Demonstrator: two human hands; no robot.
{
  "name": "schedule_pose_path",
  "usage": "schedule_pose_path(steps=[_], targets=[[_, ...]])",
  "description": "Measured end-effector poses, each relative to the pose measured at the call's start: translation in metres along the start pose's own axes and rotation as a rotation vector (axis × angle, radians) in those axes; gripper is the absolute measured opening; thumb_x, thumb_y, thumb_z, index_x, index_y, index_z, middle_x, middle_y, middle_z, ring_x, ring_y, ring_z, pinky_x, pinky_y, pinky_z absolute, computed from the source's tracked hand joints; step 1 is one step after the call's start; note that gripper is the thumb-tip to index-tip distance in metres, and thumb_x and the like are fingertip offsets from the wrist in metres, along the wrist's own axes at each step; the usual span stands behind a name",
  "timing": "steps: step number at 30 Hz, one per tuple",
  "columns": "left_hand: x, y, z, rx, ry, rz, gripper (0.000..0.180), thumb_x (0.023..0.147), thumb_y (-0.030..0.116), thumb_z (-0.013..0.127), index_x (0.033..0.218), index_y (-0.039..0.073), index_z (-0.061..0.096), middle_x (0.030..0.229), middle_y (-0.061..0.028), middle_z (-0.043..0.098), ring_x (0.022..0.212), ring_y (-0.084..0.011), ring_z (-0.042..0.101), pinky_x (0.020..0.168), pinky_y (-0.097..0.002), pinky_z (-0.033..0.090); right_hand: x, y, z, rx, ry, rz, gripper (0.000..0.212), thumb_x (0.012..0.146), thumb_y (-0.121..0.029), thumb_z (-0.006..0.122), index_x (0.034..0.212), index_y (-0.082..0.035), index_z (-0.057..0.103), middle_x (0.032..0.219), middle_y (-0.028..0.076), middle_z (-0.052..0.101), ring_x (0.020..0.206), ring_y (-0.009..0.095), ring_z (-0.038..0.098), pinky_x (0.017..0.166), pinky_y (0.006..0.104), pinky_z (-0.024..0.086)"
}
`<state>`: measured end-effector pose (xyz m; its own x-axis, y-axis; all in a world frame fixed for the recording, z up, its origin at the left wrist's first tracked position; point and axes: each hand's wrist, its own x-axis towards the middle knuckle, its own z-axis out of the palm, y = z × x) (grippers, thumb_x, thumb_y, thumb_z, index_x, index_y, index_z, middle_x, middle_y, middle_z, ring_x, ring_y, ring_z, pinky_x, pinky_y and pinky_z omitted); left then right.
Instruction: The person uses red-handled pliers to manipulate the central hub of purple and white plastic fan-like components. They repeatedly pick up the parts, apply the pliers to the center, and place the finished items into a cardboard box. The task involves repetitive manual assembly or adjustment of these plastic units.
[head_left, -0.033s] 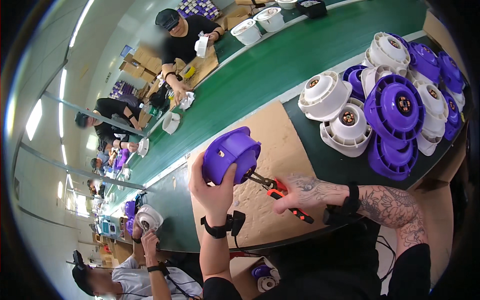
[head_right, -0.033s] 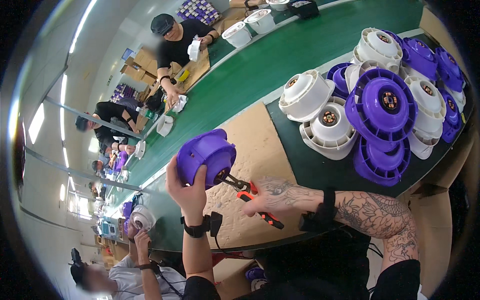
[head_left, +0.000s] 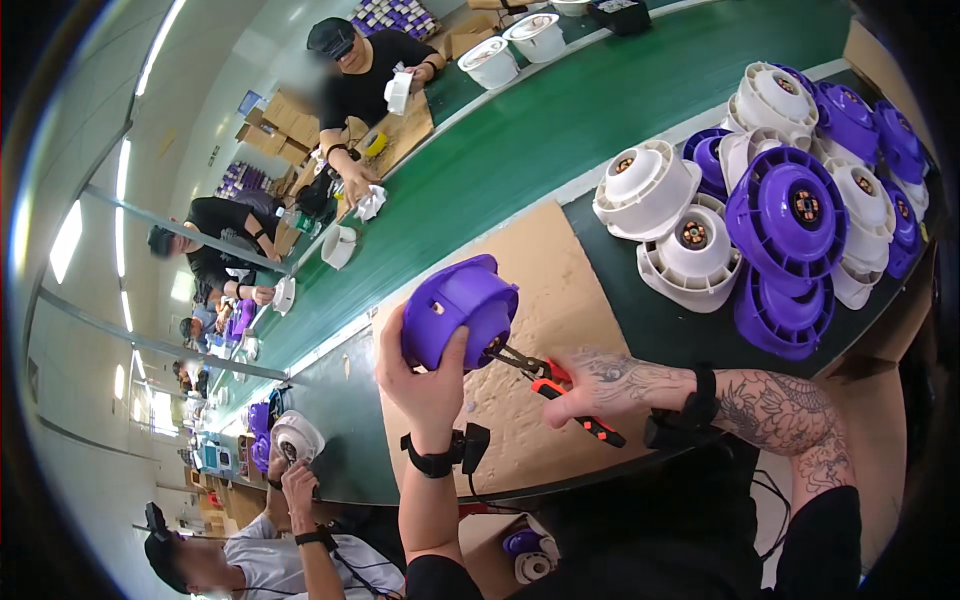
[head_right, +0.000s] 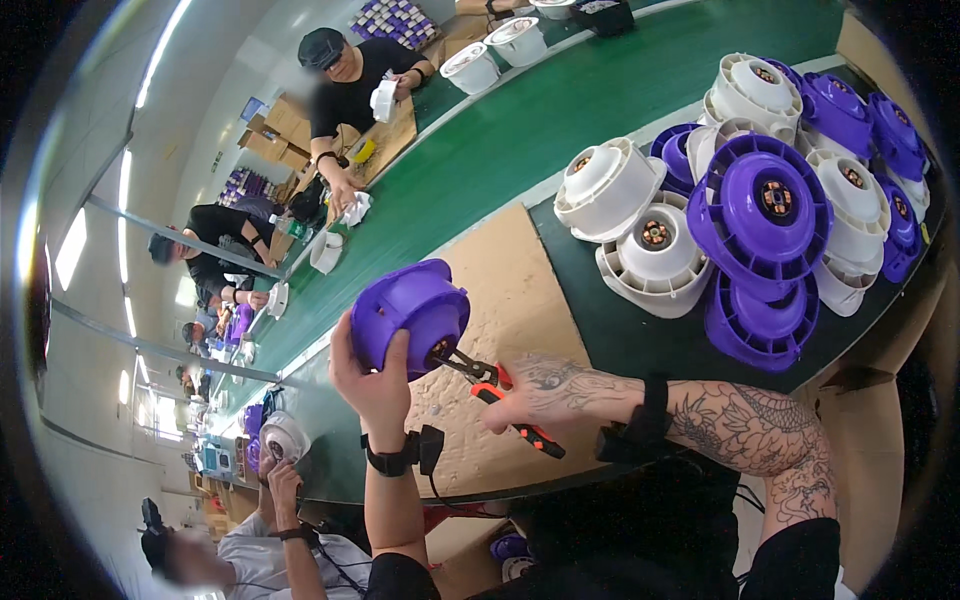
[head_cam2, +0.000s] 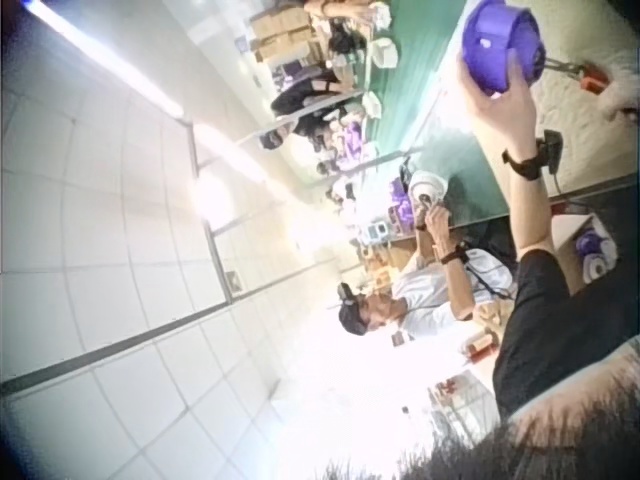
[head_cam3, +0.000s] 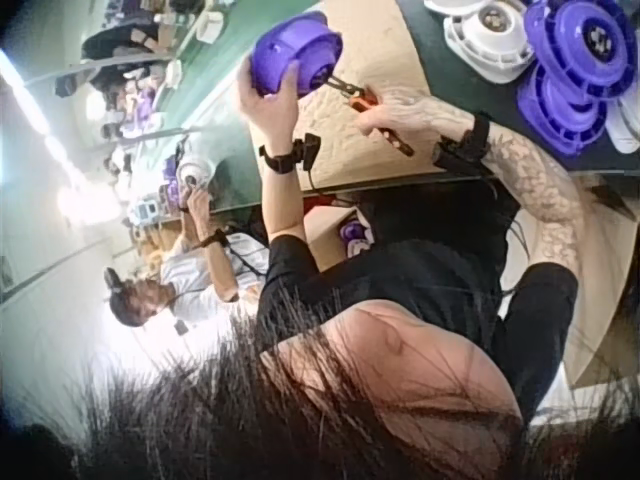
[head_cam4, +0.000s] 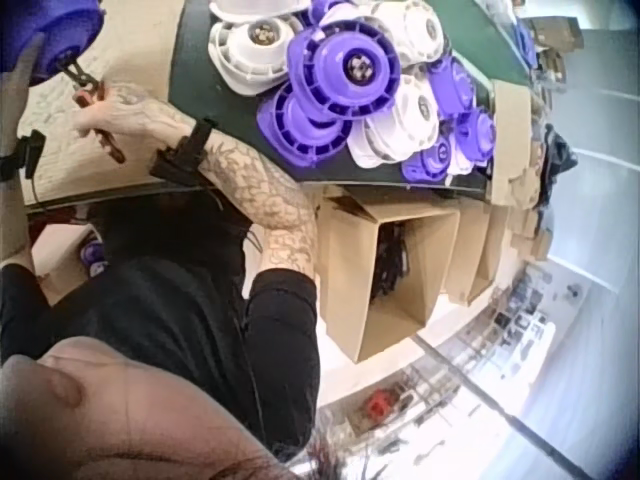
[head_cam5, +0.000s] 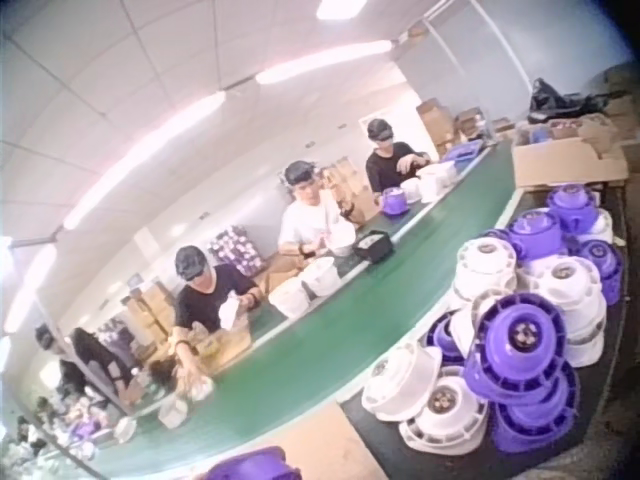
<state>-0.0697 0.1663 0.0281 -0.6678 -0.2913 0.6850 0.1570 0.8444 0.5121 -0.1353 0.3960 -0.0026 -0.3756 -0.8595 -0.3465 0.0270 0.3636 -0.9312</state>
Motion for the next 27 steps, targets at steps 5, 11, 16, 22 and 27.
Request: schedule_pose_path(steps=[5,11,16,22,27], targets=[[-0.002,-0.014,0.004,-0.140,0.000,-0.113,0.053,0.086,0.010,0.083,0.130,-0.009,0.057,0.119,-0.0149,0.068,0.108,-0.0192,0.064,0.098,-0.0331,0.051,0.003,0.003,0.000,0.037,-0.037,0.033,0.059,0.069,-0.044,0.075,0.099,0.003,0.056,0.082,0.015,0.059,0.076,0.026,0.061,0.068,0.0381,0.047],[-0.001,-0.003,0.006,-0.096,-0.025,-0.099,0.054,0.085,0.012,0.084,0.128,-0.008,0.059,0.119,-0.0154,0.068,0.108,-0.0215,0.065,0.099,-0.0349,0.051,0.005,0.005,0.000,0.104,-0.030,0.029,0.058,0.069,-0.044,0.076,0.095,0.004,0.056,0.079,0.014,0.059,0.073,0.026,0.060,0.066,0.0376,0.047],[-0.004,0.007,0.016,-0.123,0.008,-0.124,0.056,0.081,0.016,0.087,0.125,-0.007,0.062,0.115,-0.0158,0.069,0.106,-0.0243,0.066,0.097,-0.0369,0.052,0.006,0.007,0.004,0.082,0.018,0.010,0.051,0.068,-0.046,0.074,0.083,0.001,0.060,0.072,0.013,0.061,0.067,0.025,0.060,0.062,0.0380,0.045],[-0.004,0.010,0.014,-0.068,0.014,-0.083,0.056,0.080,0.015,0.087,0.125,-0.006,0.062,0.112,-0.0162,0.070,0.103,-0.0238,0.067,0.094,-0.0363,0.053,0.006,0.004,0.008,-0.052,0.067,0.076,0.071,0.067,-0.050,0.075,0.105,0.008,0.058,0.090,0.022,0.065,0.086,0.033,0.065,0.076,0.0408,0.049],[-0.006,0.017,0.014,-0.034,0.013,-0.058,0.056,0.080,0.015,0.087,0.126,-0.006,0.062,0.111,-0.0156,0.070,0.099,-0.0215,0.068,0.088,-0.0332,0.055,0.004,0.003,0.004,-0.020,0.047,0.057,0.074,0.067,-0.052,0.075,0.107,0.009,0.059,0.092,0.023,0.065,0.090,0.035,0.065,0.079,0.0420,0.050]])
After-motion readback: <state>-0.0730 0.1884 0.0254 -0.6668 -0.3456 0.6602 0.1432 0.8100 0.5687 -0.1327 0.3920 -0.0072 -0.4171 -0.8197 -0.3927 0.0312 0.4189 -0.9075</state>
